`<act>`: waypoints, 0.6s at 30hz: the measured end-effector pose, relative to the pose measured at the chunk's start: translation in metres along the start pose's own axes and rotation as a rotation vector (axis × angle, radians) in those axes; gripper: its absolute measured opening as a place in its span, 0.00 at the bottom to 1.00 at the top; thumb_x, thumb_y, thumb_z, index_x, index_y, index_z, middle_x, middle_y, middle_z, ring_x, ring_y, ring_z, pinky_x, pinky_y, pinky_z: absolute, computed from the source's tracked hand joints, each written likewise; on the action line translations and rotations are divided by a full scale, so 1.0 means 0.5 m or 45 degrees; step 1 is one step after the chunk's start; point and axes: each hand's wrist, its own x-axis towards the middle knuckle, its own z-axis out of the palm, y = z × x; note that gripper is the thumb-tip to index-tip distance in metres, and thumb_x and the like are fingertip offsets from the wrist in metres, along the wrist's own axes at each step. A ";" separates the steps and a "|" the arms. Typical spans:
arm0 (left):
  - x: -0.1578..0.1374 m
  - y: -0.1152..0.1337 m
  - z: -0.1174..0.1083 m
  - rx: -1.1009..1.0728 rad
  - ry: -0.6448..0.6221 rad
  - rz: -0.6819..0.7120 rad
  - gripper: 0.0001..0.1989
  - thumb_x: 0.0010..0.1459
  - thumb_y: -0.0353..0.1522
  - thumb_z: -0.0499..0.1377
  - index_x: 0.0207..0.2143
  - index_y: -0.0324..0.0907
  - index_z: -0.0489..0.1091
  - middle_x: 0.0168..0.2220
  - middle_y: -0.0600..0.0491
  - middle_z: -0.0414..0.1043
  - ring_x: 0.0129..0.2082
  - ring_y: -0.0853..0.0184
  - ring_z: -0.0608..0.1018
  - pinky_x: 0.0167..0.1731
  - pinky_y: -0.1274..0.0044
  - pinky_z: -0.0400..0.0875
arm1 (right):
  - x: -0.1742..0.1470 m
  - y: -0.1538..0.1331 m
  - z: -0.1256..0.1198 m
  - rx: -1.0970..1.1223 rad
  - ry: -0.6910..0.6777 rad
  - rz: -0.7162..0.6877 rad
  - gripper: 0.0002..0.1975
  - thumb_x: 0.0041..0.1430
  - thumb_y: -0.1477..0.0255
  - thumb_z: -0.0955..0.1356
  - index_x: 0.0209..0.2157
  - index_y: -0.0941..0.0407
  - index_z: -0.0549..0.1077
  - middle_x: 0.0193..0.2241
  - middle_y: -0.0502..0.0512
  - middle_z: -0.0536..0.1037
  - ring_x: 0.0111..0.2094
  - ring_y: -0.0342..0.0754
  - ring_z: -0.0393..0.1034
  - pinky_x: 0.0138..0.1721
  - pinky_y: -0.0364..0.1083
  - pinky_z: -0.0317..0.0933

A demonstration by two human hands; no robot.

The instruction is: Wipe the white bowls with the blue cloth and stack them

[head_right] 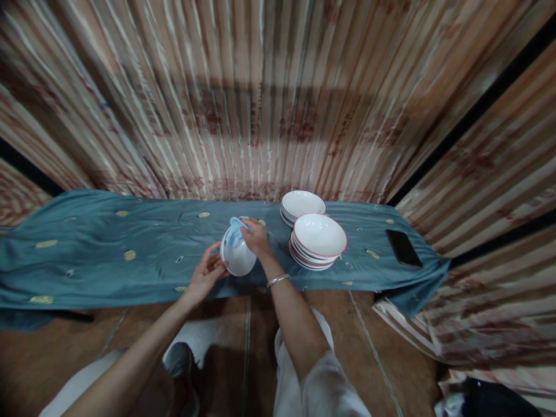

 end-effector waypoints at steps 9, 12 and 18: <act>-0.003 0.007 -0.009 -0.077 0.060 -0.114 0.38 0.40 0.40 0.71 0.53 0.48 0.60 0.35 0.57 0.75 0.38 0.63 0.80 0.39 0.69 0.78 | -0.054 -0.072 0.050 0.230 -0.119 -0.117 0.14 0.56 0.78 0.67 0.43 0.53 0.80 0.53 0.55 0.77 0.56 0.49 0.69 0.60 0.48 0.59; -0.008 0.012 -0.009 -0.136 0.084 -0.130 0.37 0.39 0.37 0.71 0.52 0.47 0.60 0.35 0.57 0.75 0.38 0.63 0.79 0.42 0.67 0.78 | -0.078 -0.085 0.053 0.307 -0.200 -0.135 0.13 0.53 0.79 0.68 0.38 0.54 0.80 0.49 0.54 0.79 0.52 0.48 0.72 0.58 0.47 0.60; -0.021 0.023 -0.009 -0.178 0.091 -0.177 0.42 0.37 0.30 0.68 0.56 0.49 0.59 0.35 0.58 0.74 0.34 0.66 0.79 0.39 0.71 0.77 | -0.131 -0.091 0.029 0.375 -0.332 -0.124 0.10 0.53 0.79 0.68 0.36 0.54 0.80 0.46 0.53 0.81 0.48 0.48 0.74 0.54 0.46 0.63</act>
